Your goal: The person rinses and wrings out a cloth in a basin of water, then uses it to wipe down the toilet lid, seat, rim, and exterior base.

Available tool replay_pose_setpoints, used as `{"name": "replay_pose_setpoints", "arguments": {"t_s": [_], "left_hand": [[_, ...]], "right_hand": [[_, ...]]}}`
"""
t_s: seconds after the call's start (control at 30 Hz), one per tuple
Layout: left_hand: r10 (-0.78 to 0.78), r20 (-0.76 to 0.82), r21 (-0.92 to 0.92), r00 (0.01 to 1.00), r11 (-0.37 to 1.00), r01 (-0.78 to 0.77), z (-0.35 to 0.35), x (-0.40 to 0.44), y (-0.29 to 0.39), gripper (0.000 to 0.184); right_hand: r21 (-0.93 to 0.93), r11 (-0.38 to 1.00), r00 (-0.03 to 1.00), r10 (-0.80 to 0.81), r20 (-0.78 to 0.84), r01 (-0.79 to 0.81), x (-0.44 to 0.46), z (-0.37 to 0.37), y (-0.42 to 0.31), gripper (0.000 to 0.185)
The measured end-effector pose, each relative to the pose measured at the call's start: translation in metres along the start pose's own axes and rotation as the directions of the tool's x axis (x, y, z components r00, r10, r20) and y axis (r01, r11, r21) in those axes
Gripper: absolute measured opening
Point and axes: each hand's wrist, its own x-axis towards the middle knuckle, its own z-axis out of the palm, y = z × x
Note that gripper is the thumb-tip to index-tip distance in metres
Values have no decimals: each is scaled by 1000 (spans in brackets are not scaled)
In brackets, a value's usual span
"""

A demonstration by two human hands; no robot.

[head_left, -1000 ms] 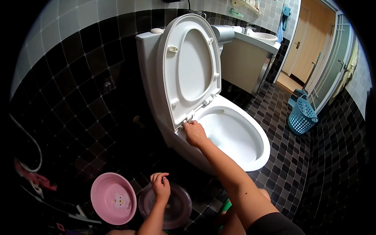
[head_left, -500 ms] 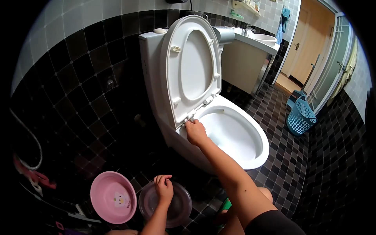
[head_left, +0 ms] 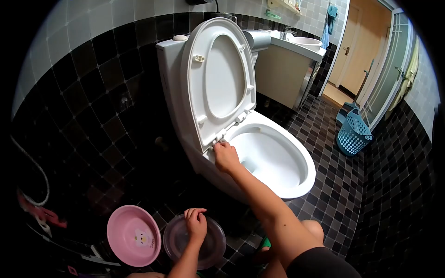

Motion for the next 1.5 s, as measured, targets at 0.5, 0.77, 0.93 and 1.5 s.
{"name": "replay_pose_setpoints", "arguments": {"t_s": [0.5, 0.77, 0.93, 1.5], "left_hand": [[-82, -10, -130, 997, 988, 80, -6, 7, 12, 14], [-86, 73, -210, 994, 973, 99, 10, 7, 38, 16], [-4, 171, -289, 985, 956, 54, 53, 15, 72, 16], [510, 387, -16, 768, 836, -548, 183, 54, 172, 13]], "right_hand": [[-64, 976, 977, -210, -32, 208, -125, -64, 7, 29], [-139, 988, 996, -70, -60, 61, -190, -100, 27, 31], [-46, 976, 969, 205, -139, -213, -230, -136, 68, 31], [73, 860, 776, 490, -398, -505, -253, -145, 141, 39]]}}
